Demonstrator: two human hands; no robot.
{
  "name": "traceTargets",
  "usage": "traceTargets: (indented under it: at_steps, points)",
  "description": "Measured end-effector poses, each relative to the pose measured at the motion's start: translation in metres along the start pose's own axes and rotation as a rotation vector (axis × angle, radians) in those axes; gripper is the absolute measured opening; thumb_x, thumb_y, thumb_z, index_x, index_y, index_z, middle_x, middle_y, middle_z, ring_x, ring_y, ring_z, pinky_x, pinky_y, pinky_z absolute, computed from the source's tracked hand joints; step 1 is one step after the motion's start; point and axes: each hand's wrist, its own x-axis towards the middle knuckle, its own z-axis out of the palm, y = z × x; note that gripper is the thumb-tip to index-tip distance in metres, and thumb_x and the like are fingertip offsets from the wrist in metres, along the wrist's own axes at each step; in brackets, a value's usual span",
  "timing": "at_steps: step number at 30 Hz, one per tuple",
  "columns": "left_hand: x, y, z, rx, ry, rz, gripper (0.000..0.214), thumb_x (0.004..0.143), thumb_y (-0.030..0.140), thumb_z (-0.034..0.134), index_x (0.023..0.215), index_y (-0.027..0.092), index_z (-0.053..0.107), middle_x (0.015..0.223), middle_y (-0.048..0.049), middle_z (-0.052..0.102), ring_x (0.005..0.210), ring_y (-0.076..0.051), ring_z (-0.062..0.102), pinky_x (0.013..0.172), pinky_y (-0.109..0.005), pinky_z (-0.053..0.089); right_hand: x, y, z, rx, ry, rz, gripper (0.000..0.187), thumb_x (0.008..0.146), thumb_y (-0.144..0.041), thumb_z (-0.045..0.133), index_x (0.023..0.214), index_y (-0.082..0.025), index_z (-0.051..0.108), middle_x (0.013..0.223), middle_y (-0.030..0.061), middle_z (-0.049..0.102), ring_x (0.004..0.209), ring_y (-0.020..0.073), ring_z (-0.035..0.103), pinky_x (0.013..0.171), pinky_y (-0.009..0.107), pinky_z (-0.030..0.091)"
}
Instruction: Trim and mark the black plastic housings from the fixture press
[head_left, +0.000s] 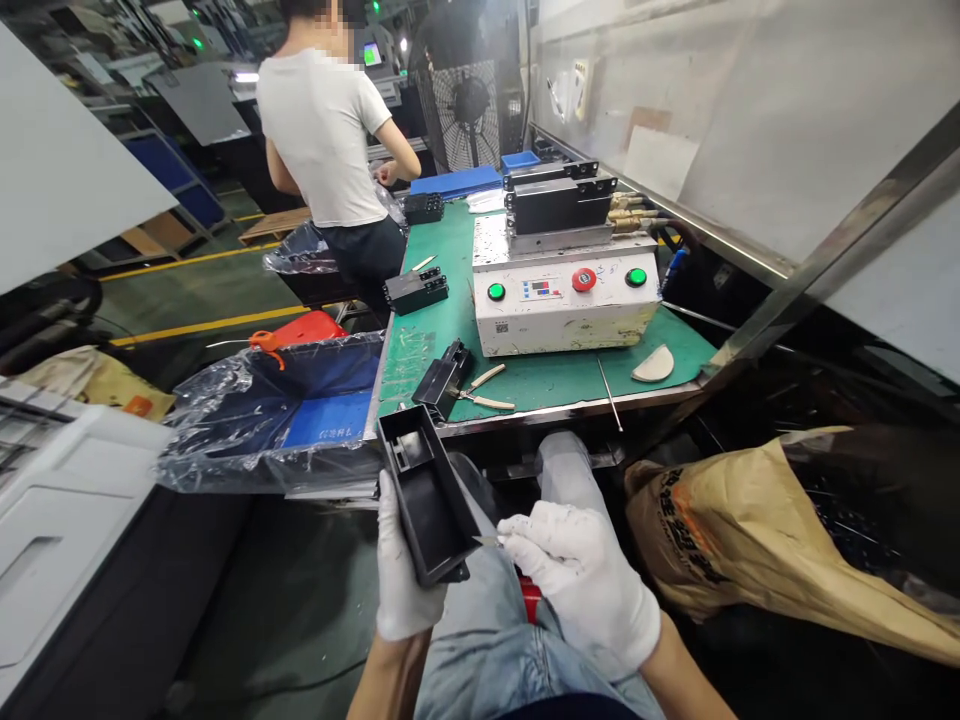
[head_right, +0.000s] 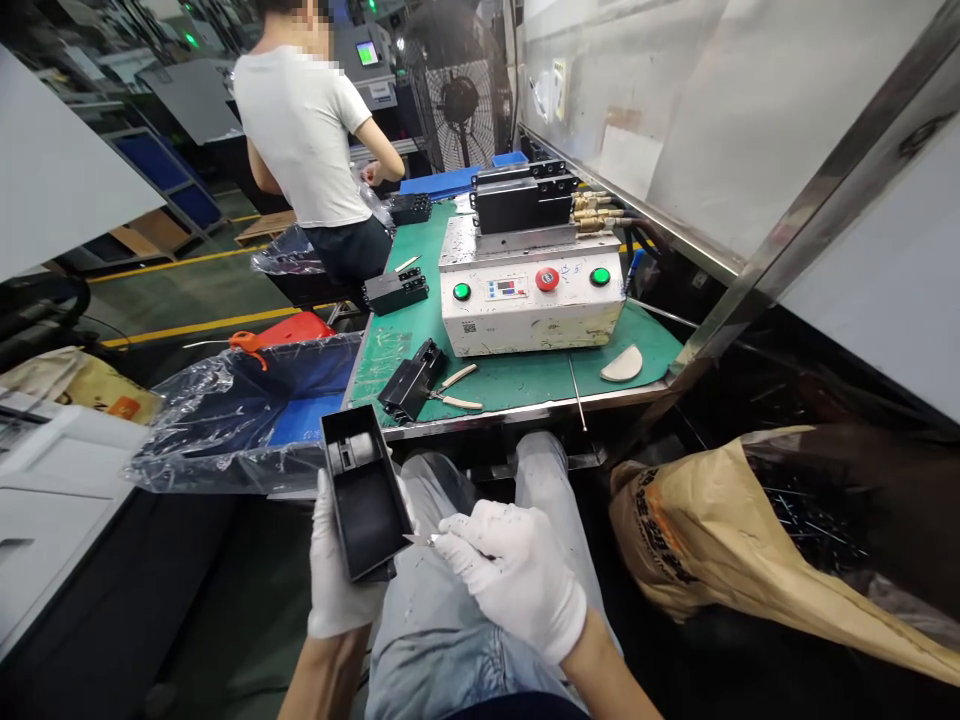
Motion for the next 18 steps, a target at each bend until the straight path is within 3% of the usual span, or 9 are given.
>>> traceTargets:
  at_steps: [6,13,18]
  points:
    - [-0.007,-0.005,-0.001,0.041,-0.017,-0.124,0.052,0.093,0.057,0.059,0.121,0.017,0.076,0.103,-0.0093,0.084,0.092,-0.025,0.081,0.089,-0.039,0.068,0.0,0.001,-0.016,-0.121,-0.081,-0.033,0.036,0.107,-0.041,0.054,0.09,-0.024,0.081,0.072,0.0002,0.07,0.067,0.0123,0.063,0.064,0.025,0.044]
    - [-0.019,-0.013,-0.002,0.13,0.039,-0.287,0.039,0.091,0.054,0.065,0.099,0.018,0.078,0.083,-0.0083,0.083,0.072,-0.025,0.079,0.072,-0.041,0.071,-0.003,0.011,-0.02,-0.155,-0.069,-0.025,0.036,0.106,-0.044,0.055,0.092,-0.026,0.082,0.074,0.0011,0.072,0.07,0.0125,0.065,0.068,0.023,0.046]
    - [-0.026,-0.018,-0.003,0.066,-0.036,-0.454,0.046,0.092,0.055,0.063,0.116,0.018,0.075,0.086,-0.0085,0.082,0.077,-0.025,0.08,0.074,-0.04,0.07,-0.004,0.022,-0.02,-0.199,0.013,-0.042,0.035,0.106,-0.044,0.055,0.093,-0.025,0.082,0.073,0.0016,0.072,0.069,0.0123,0.065,0.067,0.023,0.044]
